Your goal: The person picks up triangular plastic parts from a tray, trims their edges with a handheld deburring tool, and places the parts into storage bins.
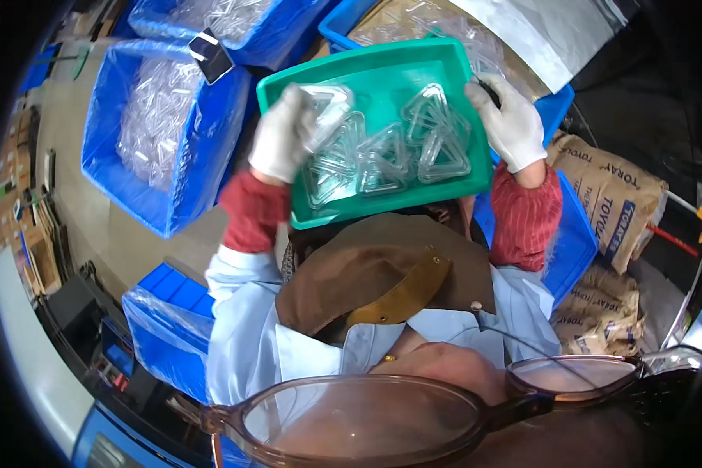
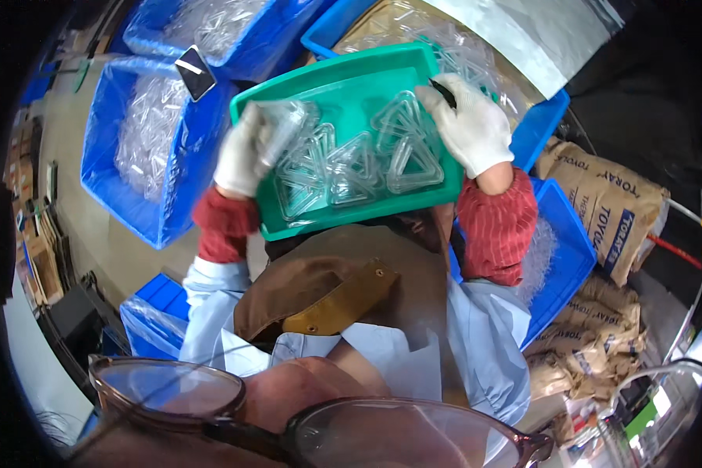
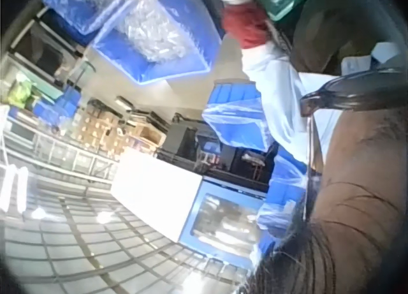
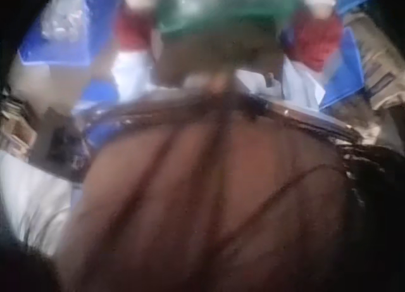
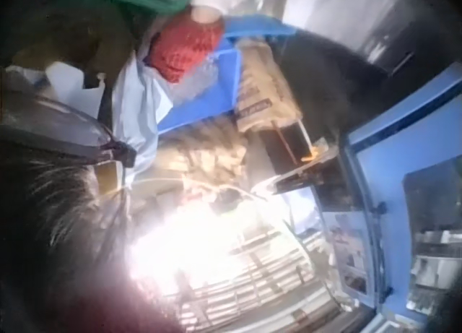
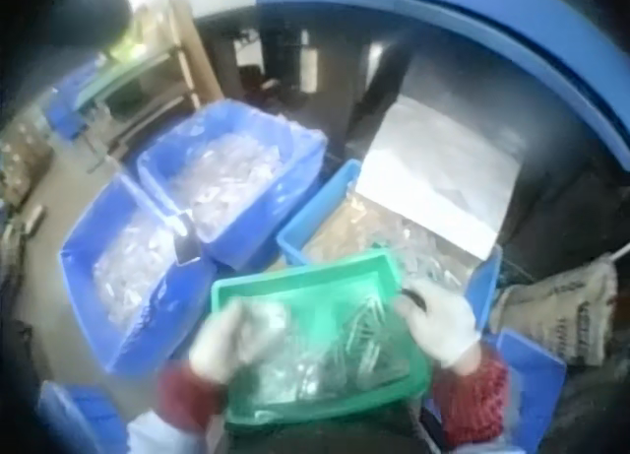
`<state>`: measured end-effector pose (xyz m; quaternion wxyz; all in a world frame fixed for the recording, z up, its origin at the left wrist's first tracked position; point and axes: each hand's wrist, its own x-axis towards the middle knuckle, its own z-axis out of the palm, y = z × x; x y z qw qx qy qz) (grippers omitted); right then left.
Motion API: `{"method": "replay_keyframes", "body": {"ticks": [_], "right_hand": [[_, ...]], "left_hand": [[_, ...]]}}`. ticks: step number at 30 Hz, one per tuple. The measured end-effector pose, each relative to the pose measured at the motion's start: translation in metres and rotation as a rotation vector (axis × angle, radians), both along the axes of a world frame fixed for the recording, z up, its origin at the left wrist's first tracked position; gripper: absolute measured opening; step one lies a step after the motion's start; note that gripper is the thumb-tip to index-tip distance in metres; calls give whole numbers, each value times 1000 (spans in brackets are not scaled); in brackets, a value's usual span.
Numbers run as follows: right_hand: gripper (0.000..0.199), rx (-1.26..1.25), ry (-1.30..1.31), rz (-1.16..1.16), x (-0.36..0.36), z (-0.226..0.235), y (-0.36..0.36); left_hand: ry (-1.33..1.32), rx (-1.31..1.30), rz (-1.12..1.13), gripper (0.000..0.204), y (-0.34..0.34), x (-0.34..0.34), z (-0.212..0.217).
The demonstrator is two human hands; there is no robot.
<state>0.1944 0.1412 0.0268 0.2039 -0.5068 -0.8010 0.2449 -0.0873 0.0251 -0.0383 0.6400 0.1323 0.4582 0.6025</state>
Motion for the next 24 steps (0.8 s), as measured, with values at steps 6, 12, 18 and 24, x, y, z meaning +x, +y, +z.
{"method": "replay_keyframes", "body": {"ticks": [6,12,18,24], "right_hand": [[28,-111,-532,223,0,-31,-14],[16,177,-203,-55,4,-50,-15],[23,-373,450,-53,-6,-10,-12],[15,-554,704,286,-27,-14,-20]], "left_hand": [[104,-32,576,45,113,-91,28],[1192,431,-83,38,77,-56,-9],[-119,-103,-147,52,-6,49,14],[-878,-80,-423,75,-4,65,3]]}}
